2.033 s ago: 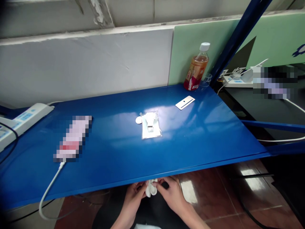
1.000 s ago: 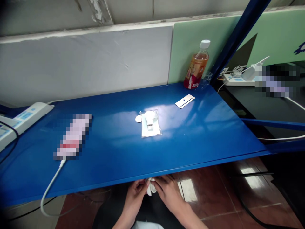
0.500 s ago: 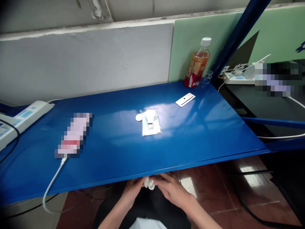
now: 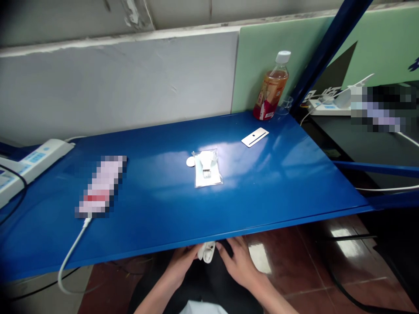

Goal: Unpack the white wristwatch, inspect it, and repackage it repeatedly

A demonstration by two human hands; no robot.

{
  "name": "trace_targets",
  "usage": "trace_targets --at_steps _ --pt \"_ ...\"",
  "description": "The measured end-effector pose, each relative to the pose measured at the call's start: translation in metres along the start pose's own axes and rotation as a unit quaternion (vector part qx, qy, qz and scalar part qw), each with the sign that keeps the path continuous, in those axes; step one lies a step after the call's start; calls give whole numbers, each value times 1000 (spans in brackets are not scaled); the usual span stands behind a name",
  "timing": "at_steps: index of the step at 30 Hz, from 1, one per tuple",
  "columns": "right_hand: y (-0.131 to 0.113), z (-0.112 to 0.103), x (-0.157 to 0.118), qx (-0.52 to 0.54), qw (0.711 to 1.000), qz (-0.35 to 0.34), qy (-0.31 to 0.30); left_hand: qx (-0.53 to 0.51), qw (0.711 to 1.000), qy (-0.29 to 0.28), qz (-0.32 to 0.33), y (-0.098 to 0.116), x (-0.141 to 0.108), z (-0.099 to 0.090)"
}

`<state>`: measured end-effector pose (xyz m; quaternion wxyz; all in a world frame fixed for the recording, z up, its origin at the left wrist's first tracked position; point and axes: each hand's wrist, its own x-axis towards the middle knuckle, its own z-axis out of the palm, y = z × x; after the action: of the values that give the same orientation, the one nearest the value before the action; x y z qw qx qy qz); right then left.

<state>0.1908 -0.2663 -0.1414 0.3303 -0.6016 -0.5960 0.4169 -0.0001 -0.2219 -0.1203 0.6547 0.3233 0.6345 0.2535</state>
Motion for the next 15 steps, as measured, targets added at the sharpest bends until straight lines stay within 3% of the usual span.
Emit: trace_targets --at_steps 2,4,8,12,15 --pt "5 8 -4 146 986 76 -30 -37 997 -74 -10 -2 -4 1" --pt "13 19 -12 280 948 107 -107 -45 987 -153 -13 -10 -7 0" --pt "34 41 -32 384 901 183 -88 33 992 -124 14 -37 -11 -4" --pt "51 56 -46 376 894 234 -69 94 988 -112 45 -60 -18 -1" --pt "54 58 -51 381 893 237 -39 98 986 -126 54 -54 -28 6"
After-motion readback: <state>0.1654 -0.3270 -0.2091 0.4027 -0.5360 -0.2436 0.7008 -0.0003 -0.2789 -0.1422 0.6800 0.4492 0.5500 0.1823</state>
